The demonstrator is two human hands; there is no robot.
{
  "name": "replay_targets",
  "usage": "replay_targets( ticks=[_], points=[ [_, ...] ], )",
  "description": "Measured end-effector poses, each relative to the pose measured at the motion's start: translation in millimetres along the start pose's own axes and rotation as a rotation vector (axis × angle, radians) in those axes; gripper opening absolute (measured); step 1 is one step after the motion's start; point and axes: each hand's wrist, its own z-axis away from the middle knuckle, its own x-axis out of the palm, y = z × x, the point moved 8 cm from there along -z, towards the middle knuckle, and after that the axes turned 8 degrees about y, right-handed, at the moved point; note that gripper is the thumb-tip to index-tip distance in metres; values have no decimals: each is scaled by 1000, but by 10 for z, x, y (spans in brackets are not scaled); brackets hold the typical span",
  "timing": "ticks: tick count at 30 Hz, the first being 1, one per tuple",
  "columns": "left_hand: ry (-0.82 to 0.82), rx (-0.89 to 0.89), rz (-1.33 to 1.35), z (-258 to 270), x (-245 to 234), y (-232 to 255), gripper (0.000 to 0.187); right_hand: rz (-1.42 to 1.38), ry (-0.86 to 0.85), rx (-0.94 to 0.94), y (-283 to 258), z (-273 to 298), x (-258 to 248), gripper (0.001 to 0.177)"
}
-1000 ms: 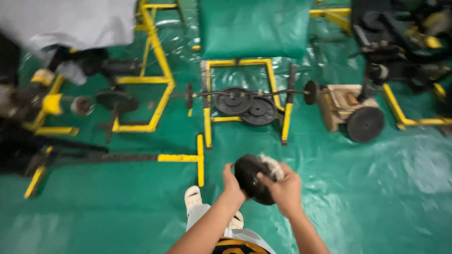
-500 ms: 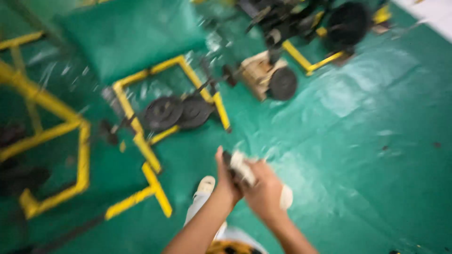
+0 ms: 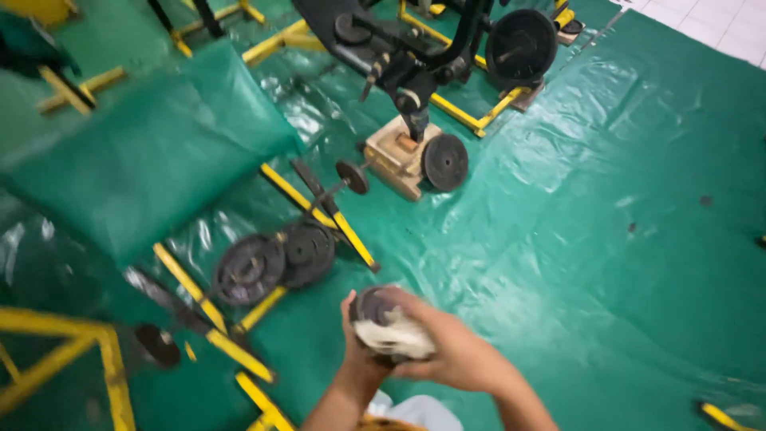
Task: Cleaning weight plates and barbell equipment in a gym using a cloth.
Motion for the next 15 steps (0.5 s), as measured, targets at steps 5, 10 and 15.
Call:
replay_targets(
  ticks=[5, 10, 15],
  points=[
    [24, -2, -27, -391, 206, 412, 67, -523, 590, 674, 1674, 320, -587, 75],
    [-49, -34, -59, -812, 507, 403, 67, -755, 849, 806, 2177, 43, -617, 45],
    [-400, -86, 154, -1676, 591, 132, 63, -99, 388, 23, 550, -934, -1142, 56]
  ],
)
